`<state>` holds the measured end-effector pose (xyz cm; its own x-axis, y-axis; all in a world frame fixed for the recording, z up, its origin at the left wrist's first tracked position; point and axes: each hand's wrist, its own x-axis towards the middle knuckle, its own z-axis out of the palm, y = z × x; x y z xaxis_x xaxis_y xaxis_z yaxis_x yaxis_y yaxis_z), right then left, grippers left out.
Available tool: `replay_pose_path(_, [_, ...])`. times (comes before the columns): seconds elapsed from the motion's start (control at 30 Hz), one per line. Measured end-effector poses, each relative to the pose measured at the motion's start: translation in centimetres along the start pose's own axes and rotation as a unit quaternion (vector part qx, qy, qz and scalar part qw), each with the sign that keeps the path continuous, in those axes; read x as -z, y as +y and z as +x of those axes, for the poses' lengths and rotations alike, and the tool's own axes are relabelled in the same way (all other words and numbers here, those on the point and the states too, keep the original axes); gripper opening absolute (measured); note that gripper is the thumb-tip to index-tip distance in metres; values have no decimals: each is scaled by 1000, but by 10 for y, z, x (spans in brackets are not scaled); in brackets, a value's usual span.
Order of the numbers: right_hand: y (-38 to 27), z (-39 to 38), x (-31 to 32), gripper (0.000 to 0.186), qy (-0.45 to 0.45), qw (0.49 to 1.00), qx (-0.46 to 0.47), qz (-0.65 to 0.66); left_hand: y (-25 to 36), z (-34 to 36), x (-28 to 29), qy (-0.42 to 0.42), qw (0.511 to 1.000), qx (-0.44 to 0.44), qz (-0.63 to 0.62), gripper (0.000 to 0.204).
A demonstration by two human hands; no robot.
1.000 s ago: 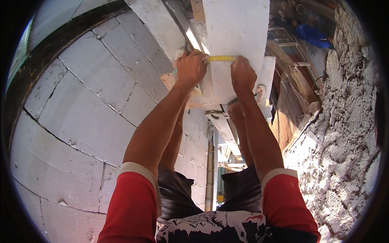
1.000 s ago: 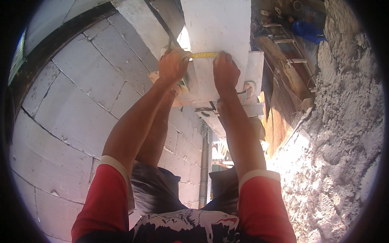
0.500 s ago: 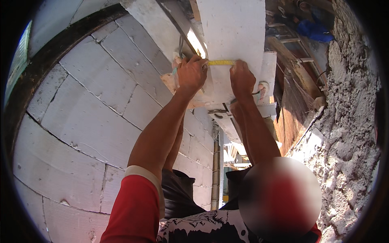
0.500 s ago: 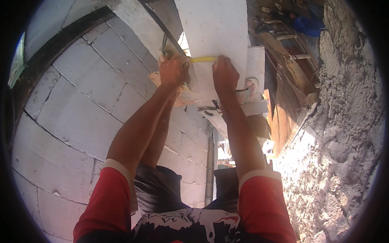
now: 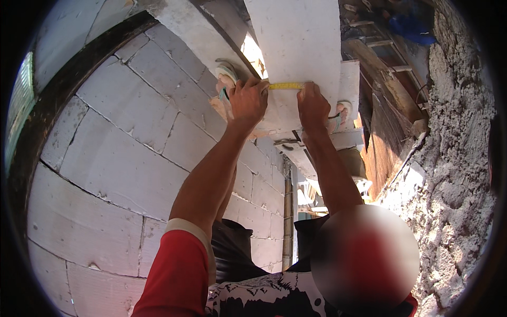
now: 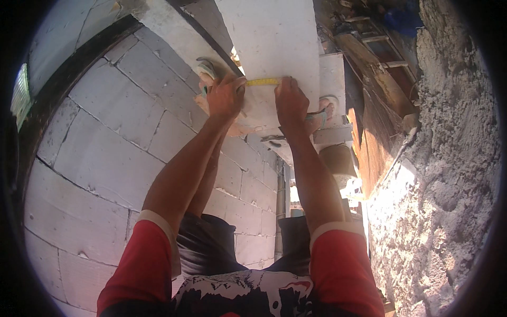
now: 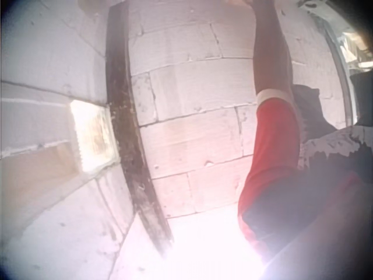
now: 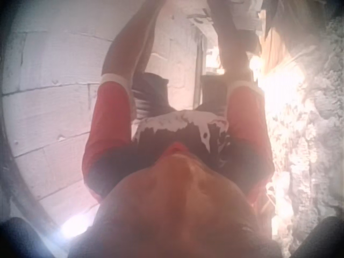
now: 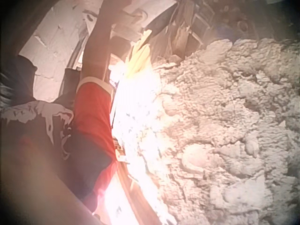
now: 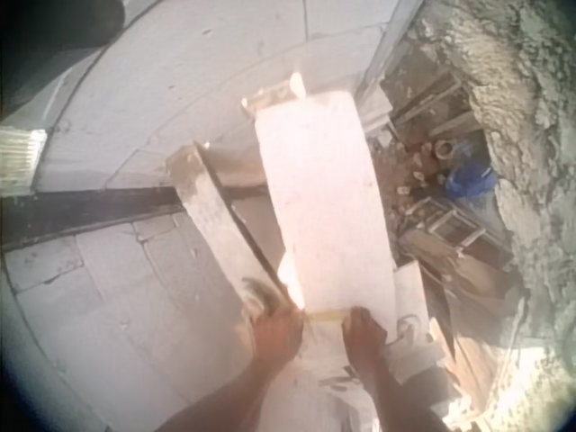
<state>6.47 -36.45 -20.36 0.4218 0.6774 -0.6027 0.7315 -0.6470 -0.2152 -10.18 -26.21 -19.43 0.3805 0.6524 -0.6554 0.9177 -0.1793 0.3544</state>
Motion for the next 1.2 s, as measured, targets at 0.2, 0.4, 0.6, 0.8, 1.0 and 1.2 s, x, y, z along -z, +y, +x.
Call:
replay_pose_path(0.2, [9,-10,-9,18,7,1000,5,-4,2,-12,-5,6,1000,-19,4,23])
replay_pose_path(0.4, [21,-29,-23,17,-8,1000,-5,-17,-1,-30,-20,-45,999,-9,6,25])
replay_pose_path(0.6, [29,-36,-32,14,17,1000,2,-20,7,-42,-21,-65,998,6,2,25])
replay_pose_path(0.8, [33,-47,-41,14,25,999,-7,-21,6,-44,-28,-69,997,2,26,25])
replay_pose_path(1.0, [33,-49,-38,15,16,1000,-9,-20,6,-46,-32,-70,997,12,16,24])
replay_pose_path(1.2, [40,-61,-45,15,-6,999,-19,-27,5,-56,-49,-3,1000,1,25,20])
